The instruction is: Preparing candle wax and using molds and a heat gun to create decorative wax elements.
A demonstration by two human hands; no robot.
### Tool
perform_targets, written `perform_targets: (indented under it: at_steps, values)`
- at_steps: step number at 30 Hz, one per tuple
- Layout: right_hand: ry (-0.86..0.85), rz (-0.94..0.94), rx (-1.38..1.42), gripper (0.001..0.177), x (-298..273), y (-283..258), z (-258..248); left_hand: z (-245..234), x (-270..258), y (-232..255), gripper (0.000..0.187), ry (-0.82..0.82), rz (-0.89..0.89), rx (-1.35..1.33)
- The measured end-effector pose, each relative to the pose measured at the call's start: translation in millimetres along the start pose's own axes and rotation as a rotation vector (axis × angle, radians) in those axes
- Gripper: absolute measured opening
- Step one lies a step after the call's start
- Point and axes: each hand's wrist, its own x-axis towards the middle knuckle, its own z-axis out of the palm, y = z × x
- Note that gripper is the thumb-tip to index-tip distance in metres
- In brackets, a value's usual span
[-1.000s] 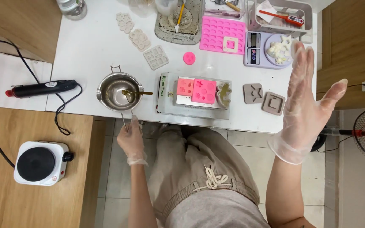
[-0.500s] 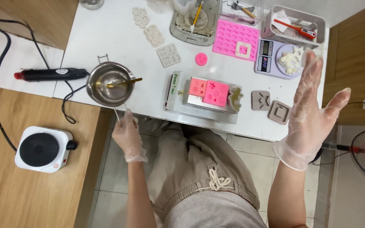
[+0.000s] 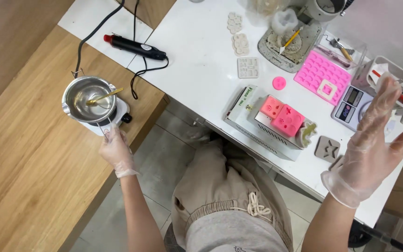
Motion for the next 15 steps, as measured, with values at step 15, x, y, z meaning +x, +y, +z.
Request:
perform_targets:
  at_steps: [15]
  values:
    - [0.079, 0.243, 0.465, 0.078, 60, 65, -39, 3, -17, 8, 0.023, -0.015, -0.188, 0.168]
